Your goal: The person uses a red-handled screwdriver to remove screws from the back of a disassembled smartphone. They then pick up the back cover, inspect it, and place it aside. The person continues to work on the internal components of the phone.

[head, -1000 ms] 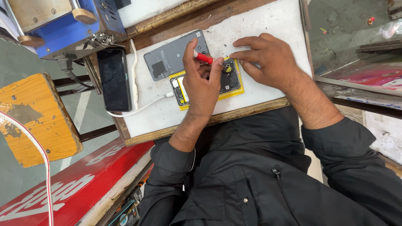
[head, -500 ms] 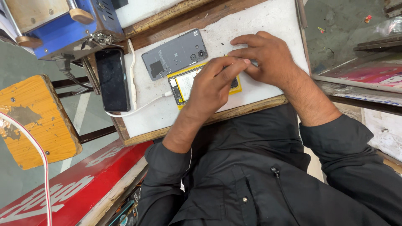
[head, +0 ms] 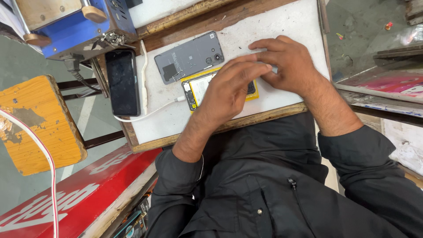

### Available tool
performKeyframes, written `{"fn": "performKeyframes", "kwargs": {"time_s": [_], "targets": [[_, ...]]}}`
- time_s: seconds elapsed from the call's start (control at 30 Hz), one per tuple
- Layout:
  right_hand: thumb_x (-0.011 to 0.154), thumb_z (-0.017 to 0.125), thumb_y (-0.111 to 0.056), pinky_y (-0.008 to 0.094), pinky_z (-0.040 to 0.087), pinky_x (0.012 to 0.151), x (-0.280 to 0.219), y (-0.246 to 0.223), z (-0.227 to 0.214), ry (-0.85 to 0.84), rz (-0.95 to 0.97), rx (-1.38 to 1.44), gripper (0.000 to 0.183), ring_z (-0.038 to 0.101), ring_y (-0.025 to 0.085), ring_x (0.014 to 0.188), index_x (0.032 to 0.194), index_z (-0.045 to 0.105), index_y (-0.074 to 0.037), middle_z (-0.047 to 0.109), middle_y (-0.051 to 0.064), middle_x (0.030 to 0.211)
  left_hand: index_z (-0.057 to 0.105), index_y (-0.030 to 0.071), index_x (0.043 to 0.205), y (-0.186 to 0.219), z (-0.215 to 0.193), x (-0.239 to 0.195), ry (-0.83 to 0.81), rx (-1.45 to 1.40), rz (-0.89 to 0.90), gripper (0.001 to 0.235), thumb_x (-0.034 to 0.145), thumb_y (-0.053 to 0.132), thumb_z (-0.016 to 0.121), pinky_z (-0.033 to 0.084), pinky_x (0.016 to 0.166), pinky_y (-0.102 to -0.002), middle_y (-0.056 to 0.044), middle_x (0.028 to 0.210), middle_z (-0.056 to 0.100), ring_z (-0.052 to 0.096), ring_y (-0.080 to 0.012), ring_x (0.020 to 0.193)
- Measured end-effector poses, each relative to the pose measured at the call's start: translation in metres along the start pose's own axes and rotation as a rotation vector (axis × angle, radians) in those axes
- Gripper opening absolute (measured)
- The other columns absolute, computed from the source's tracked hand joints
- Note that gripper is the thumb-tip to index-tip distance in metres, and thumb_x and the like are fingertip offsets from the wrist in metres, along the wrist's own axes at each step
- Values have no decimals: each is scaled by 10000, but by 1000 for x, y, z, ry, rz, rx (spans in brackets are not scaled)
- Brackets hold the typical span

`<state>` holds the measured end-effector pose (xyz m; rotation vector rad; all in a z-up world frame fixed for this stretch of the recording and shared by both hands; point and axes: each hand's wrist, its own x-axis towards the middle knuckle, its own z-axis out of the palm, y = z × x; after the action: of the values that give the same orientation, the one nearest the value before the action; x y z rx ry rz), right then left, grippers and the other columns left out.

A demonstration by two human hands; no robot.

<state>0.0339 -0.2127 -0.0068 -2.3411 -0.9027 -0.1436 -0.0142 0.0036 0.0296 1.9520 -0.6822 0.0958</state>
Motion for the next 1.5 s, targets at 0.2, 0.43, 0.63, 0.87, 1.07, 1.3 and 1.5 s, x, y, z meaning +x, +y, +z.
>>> {"fn": "performKeyframes", "kwargs": {"time_s": [0.2, 0.43, 0.63, 0.87, 1.07, 1.3, 1.5], "targets": [[780, 853, -108, 342, 558, 785, -1, -1, 0, -40, 19, 16, 347, 638, 205, 880, 1113, 778, -171, 719, -16, 1298, 547, 265, 1408, 7, -6, 3, -113, -53, -176, 531, 991, -59, 598, 552, 1012, -402, -53, 1319, 667, 670, -278, 1171], [759, 877, -133, 344, 557, 787, 2, -1, -2, -35, 20, 13, 333, 639, 200, 893, 1075, 778, -167, 717, -24, 1288, 556, 266, 1437, -4, -2, 0, -27, 178, -25, 573, 979, -47, 699, 485, 1068, -465, -40, 1253, 671, 616, -299, 1186], [767, 902, -175, 347, 559, 799, 3, -3, -1, -34, 31, 7, 351, 643, 204, 907, 1092, 773, -162, 722, -30, 1301, 554, 246, 1423, -5, 4, -4, 50, 173, -51, 516, 1002, -3, 719, 504, 1098, -419, -43, 1229, 655, 638, -267, 1231], [744, 861, -140, 349, 558, 779, 0, -2, 1, -54, 53, -7, 391, 642, 215, 885, 1128, 801, -187, 725, -24, 1297, 582, 290, 1360, 0, -2, -2, 54, 124, 14, 473, 992, 24, 714, 491, 1049, -378, 7, 1236, 670, 633, -255, 1179], [825, 833, -112, 347, 557, 789, -3, -2, 2, -53, 75, 16, 255, 649, 207, 913, 1067, 788, -176, 722, -15, 1308, 594, 268, 1392, 1, 2, -4, 86, 235, 18, 556, 934, -14, 738, 462, 1008, -439, -51, 1225, 633, 596, -293, 1175], [791, 845, -98, 347, 560, 786, 2, -2, 1, -56, 74, 5, 250, 653, 202, 916, 1026, 776, -150, 730, -16, 1293, 629, 254, 1376, -3, 3, -3, 87, 242, -9, 590, 894, -69, 733, 458, 1151, -463, -36, 1101, 629, 597, -269, 1197], [701, 834, -76, 354, 559, 760, 3, -2, 0, -66, 71, -9, 349, 654, 217, 902, 1039, 781, -144, 730, -11, 1292, 628, 244, 1290, -3, 8, -3, 104, 237, 58, 472, 872, 92, 786, 457, 1114, -539, -88, 1230, 627, 537, -385, 1311]]}}
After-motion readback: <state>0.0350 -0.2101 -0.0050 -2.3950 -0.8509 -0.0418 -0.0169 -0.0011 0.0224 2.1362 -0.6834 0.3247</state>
